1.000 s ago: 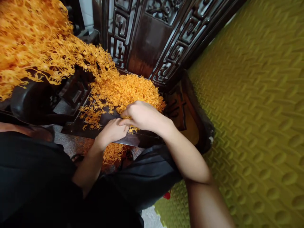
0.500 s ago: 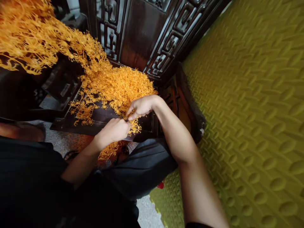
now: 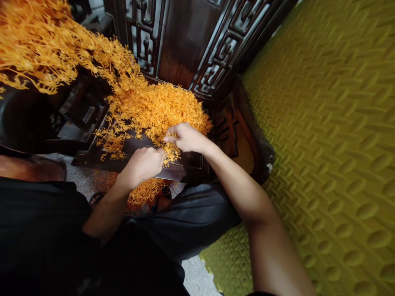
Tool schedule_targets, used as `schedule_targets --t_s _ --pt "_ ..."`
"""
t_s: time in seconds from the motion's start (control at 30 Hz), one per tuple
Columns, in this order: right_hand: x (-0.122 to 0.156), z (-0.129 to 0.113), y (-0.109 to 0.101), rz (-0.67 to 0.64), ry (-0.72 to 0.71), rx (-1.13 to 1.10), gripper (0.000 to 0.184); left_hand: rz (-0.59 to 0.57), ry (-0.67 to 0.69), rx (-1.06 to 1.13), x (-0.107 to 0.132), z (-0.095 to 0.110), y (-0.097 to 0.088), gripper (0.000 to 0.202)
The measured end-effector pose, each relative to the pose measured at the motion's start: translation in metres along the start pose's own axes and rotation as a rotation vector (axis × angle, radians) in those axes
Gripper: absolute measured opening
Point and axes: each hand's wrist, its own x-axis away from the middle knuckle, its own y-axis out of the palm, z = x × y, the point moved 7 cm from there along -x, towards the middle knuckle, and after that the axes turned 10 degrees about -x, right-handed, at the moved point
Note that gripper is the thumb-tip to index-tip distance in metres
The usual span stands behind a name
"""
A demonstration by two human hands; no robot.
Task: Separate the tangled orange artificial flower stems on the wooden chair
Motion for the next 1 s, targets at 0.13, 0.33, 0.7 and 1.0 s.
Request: schedule_targets --t_s 0.13,0.33,0.7,1.0 --pt "0.004 -0.001 0.001 0.214 0.155 -0.274 0.056 0.075 -0.120 0.048 0.005 -0.018 -0.019 0.038" --pt "0.000 -0.007 -0.016 0.298 0.134 -0.647 0.052 0.127 -0.120 0.100 0.007 -0.032 -0.041 0.038" --pt "0.009 0.062 -0.109 0.568 -0.023 -1.042 0.033 0.262 -0.146 0.632 0.011 -0.081 -0.021 0.039" --pt "-0.025 0.094 -0.096 0.534 0.011 -0.833 0.082 0.243 -0.314 1.617 -0.003 -0.093 0.003 0.037"
